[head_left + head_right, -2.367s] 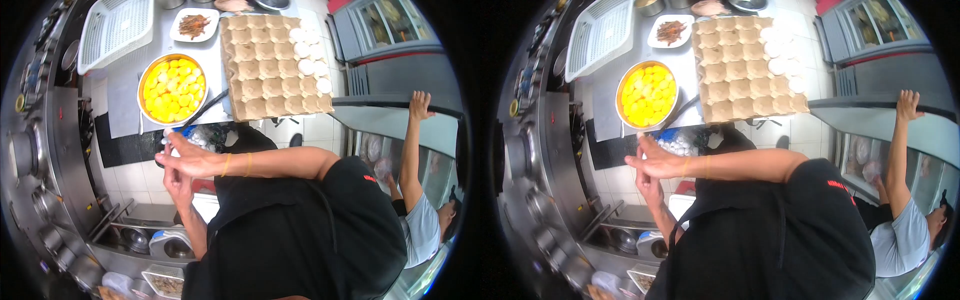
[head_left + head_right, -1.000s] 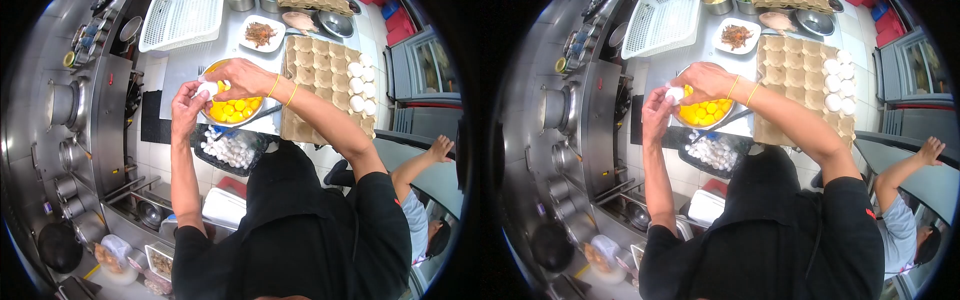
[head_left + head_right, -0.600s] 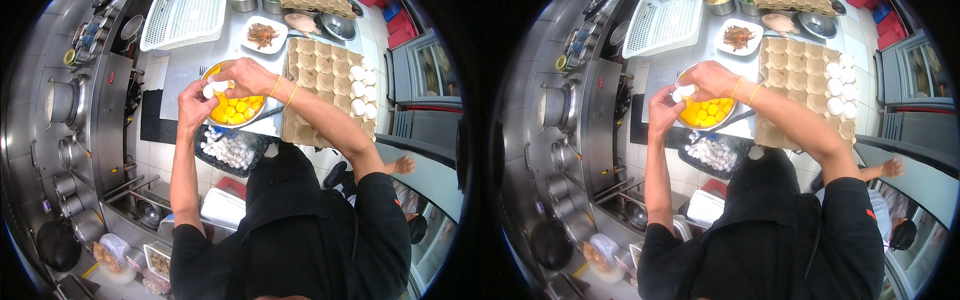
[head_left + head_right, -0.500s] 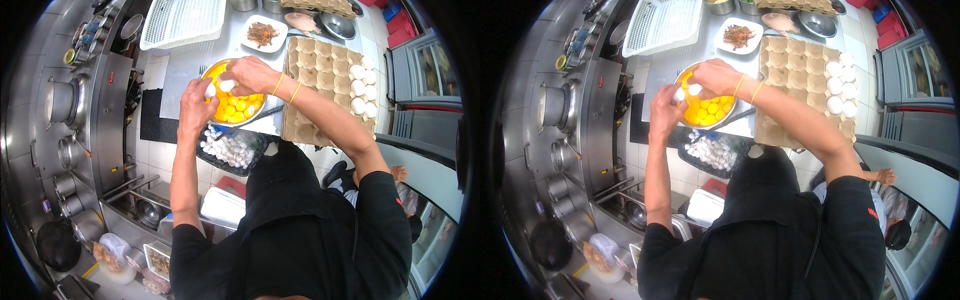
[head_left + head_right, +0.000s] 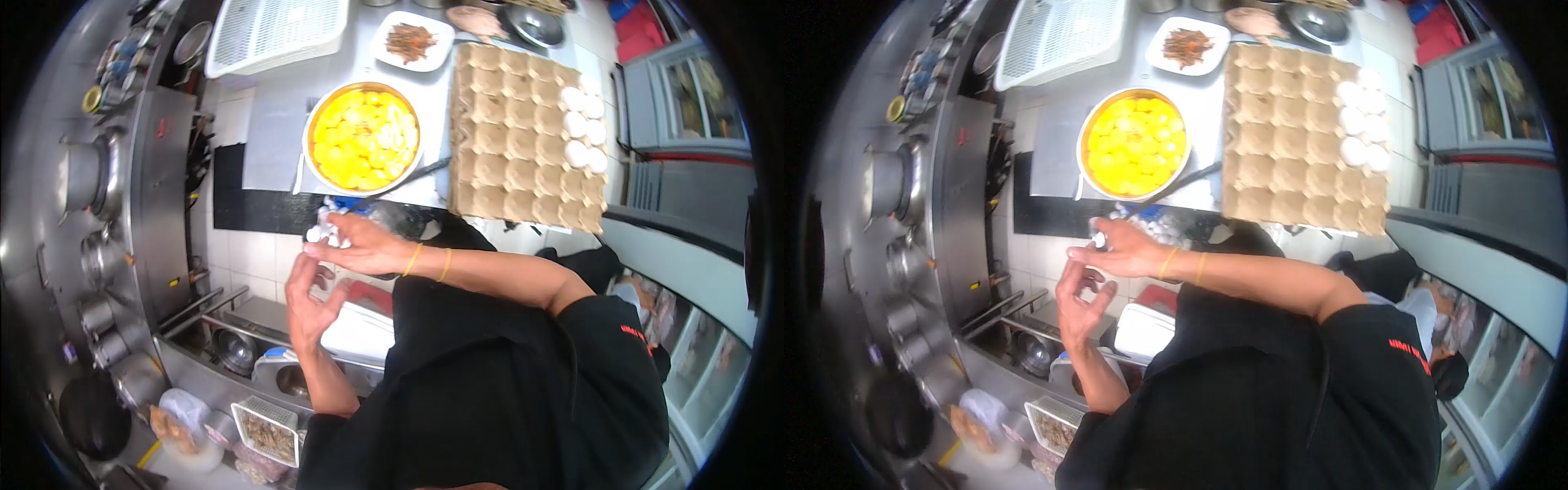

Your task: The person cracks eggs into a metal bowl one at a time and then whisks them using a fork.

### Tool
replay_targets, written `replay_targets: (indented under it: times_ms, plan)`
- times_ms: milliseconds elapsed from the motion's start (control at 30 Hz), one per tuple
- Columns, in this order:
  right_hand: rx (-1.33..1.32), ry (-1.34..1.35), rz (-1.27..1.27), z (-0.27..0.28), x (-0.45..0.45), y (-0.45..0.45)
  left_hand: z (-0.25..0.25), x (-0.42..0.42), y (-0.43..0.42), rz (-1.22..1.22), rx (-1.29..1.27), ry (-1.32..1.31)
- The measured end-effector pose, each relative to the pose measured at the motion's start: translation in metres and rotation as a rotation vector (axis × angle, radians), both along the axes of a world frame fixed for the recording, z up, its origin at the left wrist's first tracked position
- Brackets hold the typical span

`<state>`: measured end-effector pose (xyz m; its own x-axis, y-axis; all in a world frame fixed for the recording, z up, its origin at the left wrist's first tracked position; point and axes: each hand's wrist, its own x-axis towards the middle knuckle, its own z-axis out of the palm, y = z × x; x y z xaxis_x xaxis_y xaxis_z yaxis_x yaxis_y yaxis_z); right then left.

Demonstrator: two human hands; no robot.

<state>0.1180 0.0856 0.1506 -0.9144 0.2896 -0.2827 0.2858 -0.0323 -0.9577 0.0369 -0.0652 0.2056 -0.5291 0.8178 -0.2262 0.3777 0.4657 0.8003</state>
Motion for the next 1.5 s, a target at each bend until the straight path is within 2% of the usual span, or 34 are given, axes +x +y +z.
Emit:
replay_targets:
  times_ms: [67, 100, 133, 200, 233, 267, 300, 367, 400, 433, 500, 533, 567, 600, 633, 733, 833, 867, 967, 1000, 1067, 1100, 1133, 1167, 1200, 1267, 1367, 1400, 1500]
  plan:
    - [-0.045, -0.058, 0.027, 0.001, -0.003, -0.015, -0.04, 0.02, -0.007, 0.137, 0.132, -0.067]
    - [0.027, -0.075, 0.006, 0.003, 0.001, -0.019, -0.056, 0.029, -0.006, 0.206, 0.195, -0.105]
    - [0.044, -0.041, 0.018, 0.006, 0.011, -0.013, -0.06, 0.027, 0.0, 0.145, 0.22, -0.037]
    - [0.073, 0.042, 0.07, 0.018, 0.028, -0.003, -0.074, 0.024, 0.007, 0.218, 0.317, -0.294]
    - [0.218, 0.129, -0.027, 0.032, 0.044, 0.011, -0.084, 0.021, 0.007, 0.274, 0.363, -0.413]
    - [0.358, 0.229, -0.108, 0.039, 0.064, 0.03, -0.114, 0.011, 0.002, 0.312, 0.474, -0.556]
    - [0.507, 0.217, -0.293, 0.021, 0.082, 0.043, -0.115, 0.01, 0.007, 0.378, 0.442, -0.616]
    - [0.801, 0.288, -0.541, 0.029, 0.138, 0.102, -0.143, 0.002, 0.019, 0.552, 0.506, -0.421]
    - [1.162, 0.008, -0.539, 0.046, 0.168, 0.127, -0.15, -0.002, 0.028, 0.588, 0.542, -0.29]
    - [1.245, -0.096, -0.593, 0.048, 0.192, 0.147, -0.176, -0.014, 0.025, 0.603, 0.542, -0.217]
    - [1.442, -0.465, -0.498, 0.049, 0.236, 0.172, -0.163, -0.018, 0.044, 0.653, 0.469, 0.12]
    - [1.348, -0.601, -0.411, 0.051, 0.247, 0.178, -0.164, -0.021, 0.05, 0.658, 0.439, 0.18]
    - [1.27, -0.554, -0.406, 0.048, 0.253, 0.178, -0.164, -0.025, 0.053, 0.654, 0.405, 0.236]
    - [1.291, -0.479, -0.432, 0.043, 0.252, 0.177, -0.17, -0.031, 0.055, 0.594, 0.375, 0.449]
    - [1.312, -0.404, -0.46, 0.04, 0.251, 0.178, -0.177, -0.032, 0.057, 0.585, 0.389, 0.515]
    - [1.07, -0.611, -0.345, 0.054, 0.251, 0.195, -0.197, -0.037, 0.063, 0.52, 0.365, 0.692]
    - [0.847, -0.69, -0.473, 0.069, 0.254, 0.205, -0.202, -0.042, 0.065, 0.442, 0.263, 0.507]
    - [0.786, -0.549, -0.511, 0.063, 0.263, 0.212, -0.199, -0.048, 0.062, 0.398, 0.231, 0.609]
    - [0.2, 0.099, -0.807, 0.058, 0.24, 0.213, -0.163, -0.052, 0.06, 0.517, 0.361, 0.244]
    - [-0.158, 0.305, -1.03, 0.062, 0.215, 0.2, -0.148, -0.055, 0.058, 0.578, 0.337, -0.12]
    - [-0.466, 0.401, -0.635, 0.056, 0.183, 0.208, -0.116, -0.056, 0.066, 0.526, 0.538, -0.401]
    - [-0.248, 0.3, -0.488, 0.046, 0.16, 0.212, -0.098, -0.055, 0.072, 0.493, 0.636, -0.543]
    - [0.13, -0.007, -0.525, 0.047, 0.123, 0.195, -0.079, -0.055, 0.079, 0.425, 0.643, -0.603]
    - [0.471, 0.001, -0.353, 0.064, 0.086, 0.179, -0.066, -0.056, 0.087, 0.366, 0.646, -0.625]
    - [0.459, 0.264, -0.225, 0.051, 0.058, 0.17, -0.056, -0.057, 0.093, 0.307, 0.645, -0.649]
    - [0.669, 0.48, -0.042, 0.047, 0.014, 0.159, -0.043, -0.061, 0.106, 0.2, 0.62, -0.67]
    - [0.799, 0.455, 0.167, 0.039, -0.019, 0.158, -0.037, -0.067, 0.12, 0.112, 0.541, -0.728]
    - [0.782, 0.462, 0.165, 0.035, -0.023, 0.159, -0.035, -0.069, 0.125, 0.096, 0.534, -0.772]
    - [0.772, 0.472, 0.134, 0.029, -0.029, 0.159, -0.035, -0.07, 0.136, 0.018, 0.538, -0.651]
